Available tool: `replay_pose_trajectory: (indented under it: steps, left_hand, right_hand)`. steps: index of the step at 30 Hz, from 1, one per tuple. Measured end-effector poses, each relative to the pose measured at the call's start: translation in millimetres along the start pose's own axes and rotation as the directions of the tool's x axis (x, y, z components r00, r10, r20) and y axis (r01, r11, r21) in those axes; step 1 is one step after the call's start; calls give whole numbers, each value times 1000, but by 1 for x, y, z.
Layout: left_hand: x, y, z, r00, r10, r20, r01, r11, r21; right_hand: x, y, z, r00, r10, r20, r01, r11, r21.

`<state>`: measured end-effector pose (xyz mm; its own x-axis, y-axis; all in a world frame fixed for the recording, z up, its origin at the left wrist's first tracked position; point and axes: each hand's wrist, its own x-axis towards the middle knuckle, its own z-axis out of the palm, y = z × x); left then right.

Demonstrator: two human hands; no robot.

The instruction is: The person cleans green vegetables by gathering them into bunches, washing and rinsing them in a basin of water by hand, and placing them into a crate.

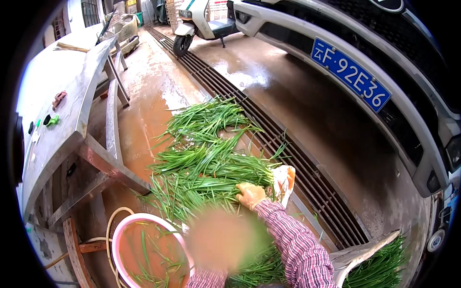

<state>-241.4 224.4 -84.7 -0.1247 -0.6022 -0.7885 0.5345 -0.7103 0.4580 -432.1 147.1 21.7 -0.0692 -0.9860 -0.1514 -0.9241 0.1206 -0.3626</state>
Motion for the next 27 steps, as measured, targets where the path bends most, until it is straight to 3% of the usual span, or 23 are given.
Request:
replay_pose_trajectory:
  steps: [3, 4, 5, 6, 7, 8, 11, 14, 18, 20, 22, 23, 27]
  left_hand:
    - [-6, 4, 1, 998, -15, -63, 19, 997, 69]
    - [-15, 10, 7, 993, -27, -119, 39, 994, 101]
    - [-28, 20, 17, 984, -38, -174, 62, 990, 130]
    - [-45, 32, 25, 992, 19, -128, 7, 980, 201]
    - [-26, 21, 22, 961, -85, -264, 132, 977, 166]
    - [-16, 14, 14, 974, -103, -202, 133, 981, 140]
    - [-9, 10, 6, 988, -86, -129, 104, 984, 142]
    - [-13, 15, 13, 956, -116, -269, 164, 972, 166]
    - [-17, 17, 14, 971, -141, -192, 168, 976, 137]
    - [-20, 19, 15, 950, -167, -265, 210, 967, 144]
    - [-12, 15, 10, 952, -170, -254, 212, 966, 149]
    - [-4, 12, 4, 973, -156, -173, 180, 975, 133]
    - [-26, 28, 17, 958, -189, -216, 229, 956, 180]
  right_hand:
    - [31, 13, 37, 980, -169, -109, 164, 985, -53]
    - [39, 14, 48, 979, -149, -138, 133, 984, -116]
    - [46, 12, 45, 992, -104, -73, 96, 989, -109]
    - [55, 8, 41, 999, -24, 34, 29, 990, -139]
    - [59, 0, 31, 992, 34, 124, -1, 967, -256]
    - [69, -2, 28, 964, 109, 244, -24, 945, -327]
    - [80, -9, 19, 956, 122, 267, -11, 923, -385]
    - [91, -19, 10, 909, 186, 373, -4, 899, -437]
    - [85, -19, 12, 879, 182, 440, 3, 922, -387]
    - [77, -12, 14, 910, 150, 388, -55, 968, -245]
    - [77, -9, 11, 898, 171, 406, -74, 967, -242]
    - [77, -8, 9, 884, 190, 427, -94, 967, -237]
    - [70, -24, -8, 888, 125, 442, 6, 959, -283]
